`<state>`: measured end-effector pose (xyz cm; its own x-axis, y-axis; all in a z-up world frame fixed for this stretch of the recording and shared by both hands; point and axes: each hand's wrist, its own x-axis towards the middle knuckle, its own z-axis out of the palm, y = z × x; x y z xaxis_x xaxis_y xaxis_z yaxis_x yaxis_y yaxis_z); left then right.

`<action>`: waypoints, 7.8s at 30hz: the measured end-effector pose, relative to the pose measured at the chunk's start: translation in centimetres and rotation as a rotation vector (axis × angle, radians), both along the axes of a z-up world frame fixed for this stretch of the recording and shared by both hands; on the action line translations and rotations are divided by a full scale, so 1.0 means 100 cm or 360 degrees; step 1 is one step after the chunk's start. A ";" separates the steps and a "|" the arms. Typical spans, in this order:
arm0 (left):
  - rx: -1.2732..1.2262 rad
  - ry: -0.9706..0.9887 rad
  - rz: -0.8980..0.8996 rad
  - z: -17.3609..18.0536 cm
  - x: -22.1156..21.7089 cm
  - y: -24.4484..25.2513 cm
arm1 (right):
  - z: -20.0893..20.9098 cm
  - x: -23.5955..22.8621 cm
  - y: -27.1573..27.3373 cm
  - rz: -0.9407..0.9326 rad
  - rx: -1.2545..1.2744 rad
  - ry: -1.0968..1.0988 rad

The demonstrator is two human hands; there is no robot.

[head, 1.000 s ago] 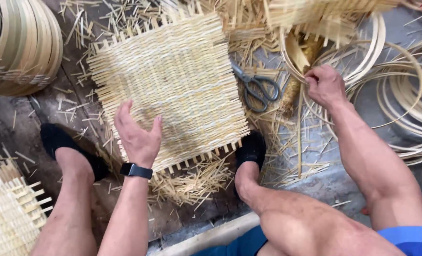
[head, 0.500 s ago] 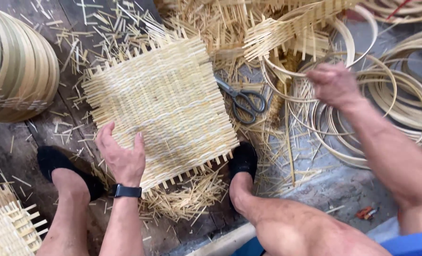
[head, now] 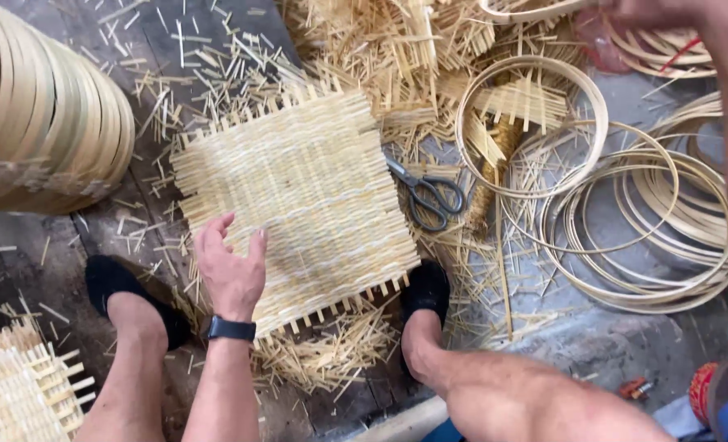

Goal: Weaving bamboo strips into a circular frame and trimming the edges with scissors to create a steamer component.

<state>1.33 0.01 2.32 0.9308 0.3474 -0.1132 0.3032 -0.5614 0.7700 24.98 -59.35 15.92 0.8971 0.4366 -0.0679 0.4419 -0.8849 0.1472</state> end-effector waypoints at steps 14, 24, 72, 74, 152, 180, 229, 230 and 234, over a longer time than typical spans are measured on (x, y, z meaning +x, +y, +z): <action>-0.2531 0.0073 0.0441 0.012 0.037 0.028 | 0.047 -0.167 0.246 0.1107 0.0352 -0.0139; -0.2416 -0.0108 0.0367 0.063 -0.008 0.023 | -0.049 -0.121 0.247 -0.0618 0.2712 0.1134; 0.0236 0.0540 0.0267 -0.143 0.003 0.095 | -0.317 -0.150 0.278 -0.0725 0.1264 -0.0133; 0.0211 0.0527 0.0303 -0.135 0.006 0.087 | -0.308 -0.149 0.276 -0.0758 0.1278 -0.0146; 0.0600 0.0715 -0.0605 -0.093 0.185 -0.004 | -0.224 -0.046 0.416 -0.0249 0.1026 0.0361; 0.0152 0.0568 -0.0843 -0.073 0.194 -0.009 | -0.205 -0.070 0.371 -0.0254 0.1474 0.0193; 0.0134 0.0512 0.0289 -0.112 0.089 0.034 | -0.191 -0.023 0.502 0.0059 0.0447 0.0782; 0.0129 0.0495 0.0289 -0.124 0.090 0.038 | -0.184 -0.022 0.507 -0.0029 0.0359 0.0862; 0.0075 0.0431 0.0240 -0.160 0.090 0.042 | -0.176 -0.027 0.510 -0.0242 0.0154 0.1077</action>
<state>10.35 4.21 -13.73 0.8065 0.4900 -0.3309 0.5765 -0.5274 0.6241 22.32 -8.36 -1.64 0.7231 0.3416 -0.6004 0.2788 -0.9396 -0.1988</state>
